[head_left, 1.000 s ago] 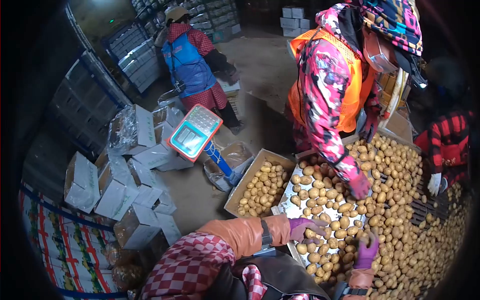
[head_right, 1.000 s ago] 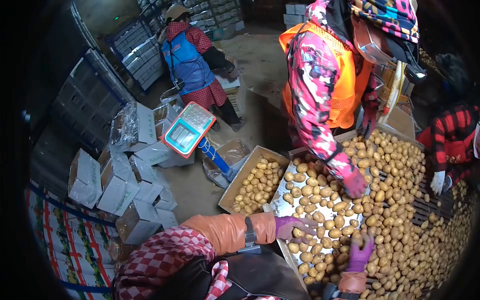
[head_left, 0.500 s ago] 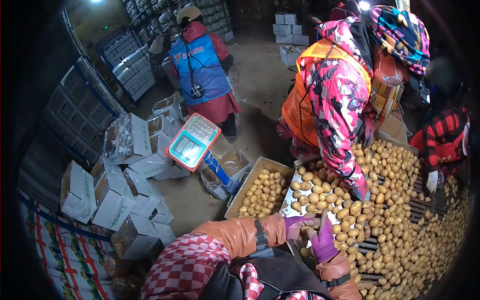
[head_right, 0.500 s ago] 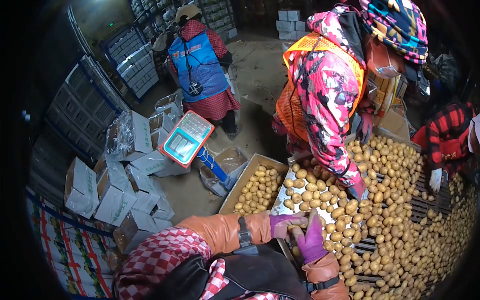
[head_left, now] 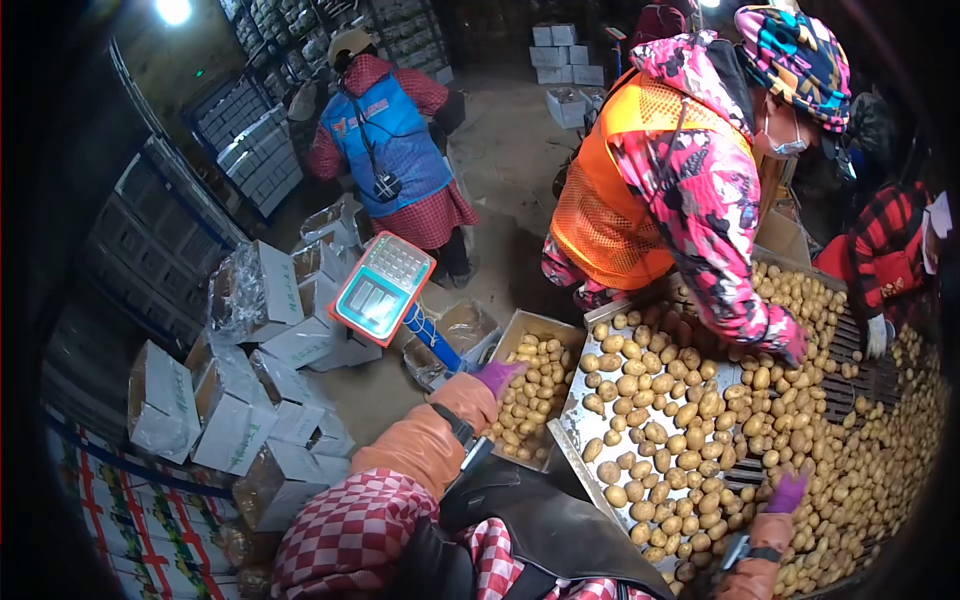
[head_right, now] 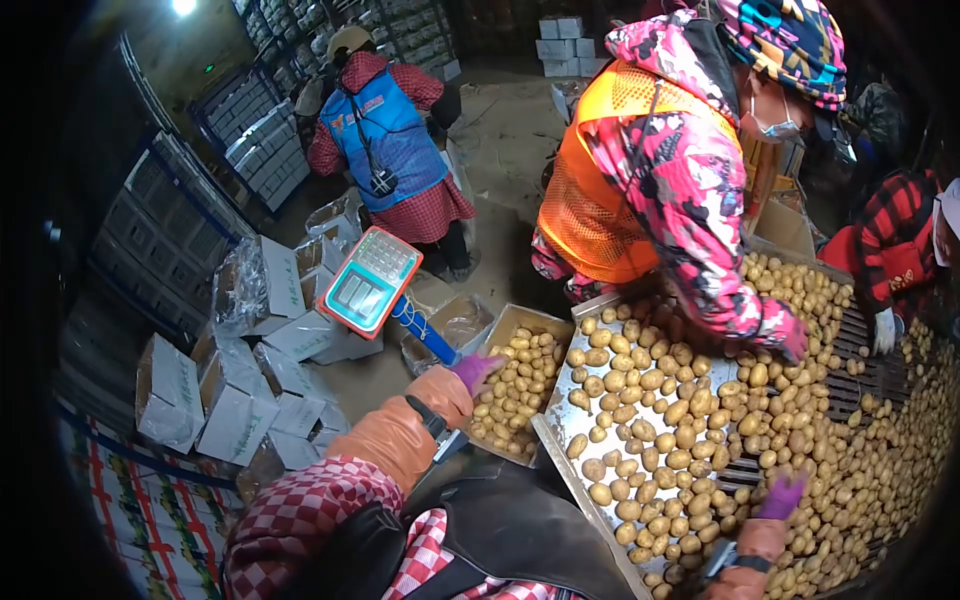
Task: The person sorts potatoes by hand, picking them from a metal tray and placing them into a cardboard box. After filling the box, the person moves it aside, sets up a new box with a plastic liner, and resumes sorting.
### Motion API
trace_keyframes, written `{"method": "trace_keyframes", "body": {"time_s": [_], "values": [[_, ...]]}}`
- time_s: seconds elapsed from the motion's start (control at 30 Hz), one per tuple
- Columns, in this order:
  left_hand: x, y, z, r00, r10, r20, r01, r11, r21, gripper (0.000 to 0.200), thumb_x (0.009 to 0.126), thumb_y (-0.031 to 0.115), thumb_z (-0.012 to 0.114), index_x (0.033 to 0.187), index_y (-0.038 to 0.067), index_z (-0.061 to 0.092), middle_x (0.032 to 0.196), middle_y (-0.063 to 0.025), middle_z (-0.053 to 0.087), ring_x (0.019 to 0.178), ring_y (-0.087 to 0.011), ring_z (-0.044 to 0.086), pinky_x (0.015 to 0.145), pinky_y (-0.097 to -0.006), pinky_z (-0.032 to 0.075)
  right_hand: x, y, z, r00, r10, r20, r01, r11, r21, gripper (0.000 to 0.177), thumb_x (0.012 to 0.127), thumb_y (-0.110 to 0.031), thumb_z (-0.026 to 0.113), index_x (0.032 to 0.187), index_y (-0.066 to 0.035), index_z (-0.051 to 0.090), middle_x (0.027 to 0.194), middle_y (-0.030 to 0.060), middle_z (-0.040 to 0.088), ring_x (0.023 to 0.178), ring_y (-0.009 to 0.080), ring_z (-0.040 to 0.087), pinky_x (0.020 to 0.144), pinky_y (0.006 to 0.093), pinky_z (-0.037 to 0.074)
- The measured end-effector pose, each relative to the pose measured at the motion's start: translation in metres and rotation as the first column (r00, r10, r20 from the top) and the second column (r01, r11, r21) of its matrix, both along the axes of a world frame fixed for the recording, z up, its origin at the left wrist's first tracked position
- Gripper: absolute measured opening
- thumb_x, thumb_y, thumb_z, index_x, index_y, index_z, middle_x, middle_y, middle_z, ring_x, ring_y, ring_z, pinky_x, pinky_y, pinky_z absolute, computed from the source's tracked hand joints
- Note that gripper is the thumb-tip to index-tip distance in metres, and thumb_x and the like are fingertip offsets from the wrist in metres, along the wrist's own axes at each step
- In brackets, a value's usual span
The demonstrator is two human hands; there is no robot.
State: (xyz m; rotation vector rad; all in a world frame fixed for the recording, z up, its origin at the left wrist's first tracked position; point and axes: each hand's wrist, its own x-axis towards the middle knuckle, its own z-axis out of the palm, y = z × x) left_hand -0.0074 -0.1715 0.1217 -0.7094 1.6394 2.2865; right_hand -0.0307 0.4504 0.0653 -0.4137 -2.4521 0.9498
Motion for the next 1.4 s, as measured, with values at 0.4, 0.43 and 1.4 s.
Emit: {"method": "trace_keyframes", "body": {"time_s": [0.4,0.43,1.4], "values": [[-0.011,0.139,-0.075,0.733,-0.64,-0.231,0.282,0.594,-0.754,0.041,0.09,0.019,0.061,0.129,0.006,0.054,0.116,-0.0124,0.064,0.106,-0.0218,0.062,0.091,-0.0331,0.049,0.066,-0.055,-0.01,0.835,-0.141,0.531,-0.063,0.935,0.349,0.056,0.075,-0.034,0.067,0.125,-0.012,0.058,0.119,0.0196,0.059,0.111,0.0426,0.052,0.096,0.0496,0.041],[-0.012,0.153,-0.07,0.708,-0.668,-0.23,0.271,0.557,-0.785,0.041,0.09,0.019,0.062,0.128,0.007,0.055,0.116,-0.0132,0.064,0.105,-0.0228,0.062,0.091,-0.0335,0.049,0.078,-0.064,-0.012,0.832,-0.124,0.54,-0.091,0.931,0.355,0.055,0.075,-0.035,0.067,0.125,-0.012,0.058,0.121,0.0198,0.058,0.114,0.0423,0.05,0.097,0.0506,0.039],[-0.054,0.373,-0.112,-0.029,-0.999,-0.017,0.187,0.011,-0.982,0.062,0.069,0.025,0.073,0.128,0.019,0.056,0.13,-0.0217,0.052,0.123,-0.0429,0.047,0.101,-0.0496,0.041,0.018,0.037,-0.025,0.796,-0.235,0.558,0.065,0.95,0.306,0.045,0.082,-0.021,0.063,0.124,-0.008,0.051,0.119,0.0182,0.058,0.1,0.0348,0.063,0.084,0.0443,0.051]]}}
